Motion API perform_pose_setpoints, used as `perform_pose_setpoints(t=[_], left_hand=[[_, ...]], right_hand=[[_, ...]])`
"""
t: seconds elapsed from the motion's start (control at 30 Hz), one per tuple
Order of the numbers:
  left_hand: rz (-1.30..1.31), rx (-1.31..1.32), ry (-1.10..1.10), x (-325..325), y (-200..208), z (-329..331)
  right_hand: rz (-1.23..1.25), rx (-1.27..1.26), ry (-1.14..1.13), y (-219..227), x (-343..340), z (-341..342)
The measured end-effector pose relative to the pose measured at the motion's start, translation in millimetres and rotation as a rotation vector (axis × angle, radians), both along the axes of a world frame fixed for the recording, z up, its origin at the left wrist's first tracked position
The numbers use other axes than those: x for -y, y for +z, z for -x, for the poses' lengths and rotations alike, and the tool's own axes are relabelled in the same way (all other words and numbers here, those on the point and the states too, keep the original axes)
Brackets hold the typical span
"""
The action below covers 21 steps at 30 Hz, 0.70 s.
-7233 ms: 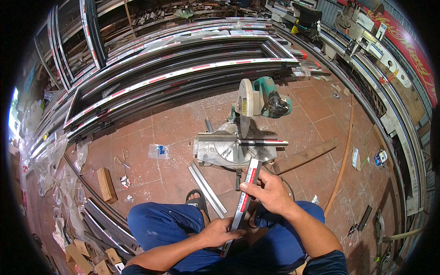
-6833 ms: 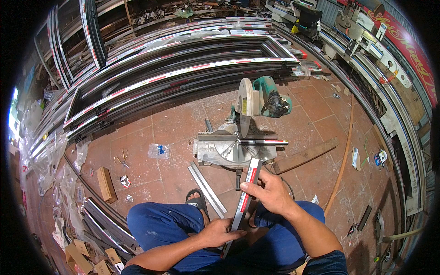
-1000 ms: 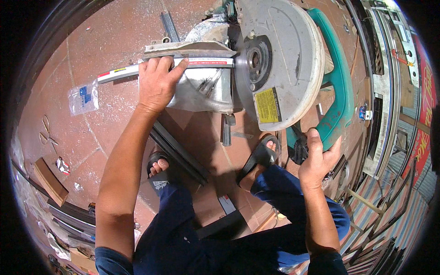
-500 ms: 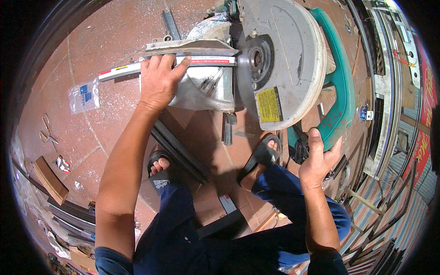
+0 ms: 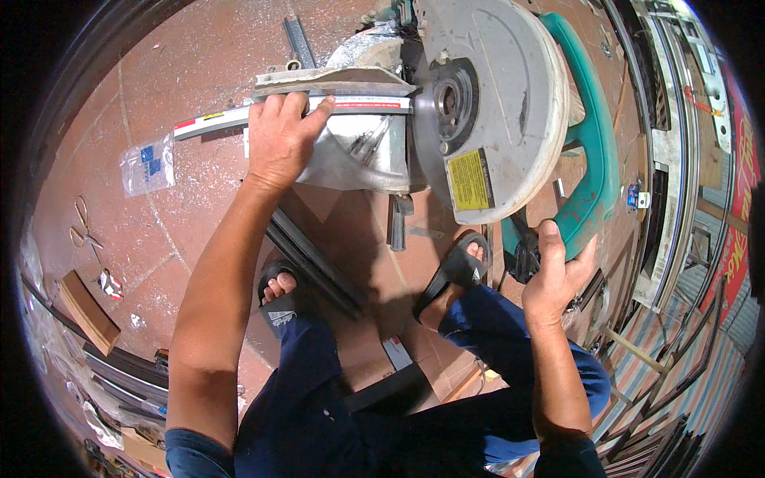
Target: The person sits on the floor and uses a chop saw to cut several metal profiles to length. After cutting, the person stands and places the cut pieces into a metal frame structure.
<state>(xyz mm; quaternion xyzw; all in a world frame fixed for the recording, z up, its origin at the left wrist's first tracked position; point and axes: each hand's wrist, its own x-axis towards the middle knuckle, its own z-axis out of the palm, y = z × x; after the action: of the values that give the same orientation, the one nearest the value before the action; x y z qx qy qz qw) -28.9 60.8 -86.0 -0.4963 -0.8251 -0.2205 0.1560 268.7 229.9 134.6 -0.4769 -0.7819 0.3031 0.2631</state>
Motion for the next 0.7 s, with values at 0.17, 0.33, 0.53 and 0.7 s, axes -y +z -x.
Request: perform_pose_setpoints(t=[0.17, 0.33, 0.53, 0.7], left_hand=[[0.012, -0.024, 0.003, 0.1, -2.9, 1.0], [-0.005, -0.033, 0.004, 0.9, -1.5, 1.3], [-0.043, -0.043, -0.008, -1.3, -1.3, 1.9], [-0.034, -0.066, -0.005, -1.5, 0.4, 1.6]], right_hand=[[0.020, -0.068, -0.003, 7.5, 3.2, 8.7], [0.005, 0.024, -0.002, 23.1, -0.3, 11.3], [-0.030, -0.008, 0.013, 26.1, -0.1, 15.8], [0.033, -0.069, -0.007, 18.1, 0.6, 8.3]])
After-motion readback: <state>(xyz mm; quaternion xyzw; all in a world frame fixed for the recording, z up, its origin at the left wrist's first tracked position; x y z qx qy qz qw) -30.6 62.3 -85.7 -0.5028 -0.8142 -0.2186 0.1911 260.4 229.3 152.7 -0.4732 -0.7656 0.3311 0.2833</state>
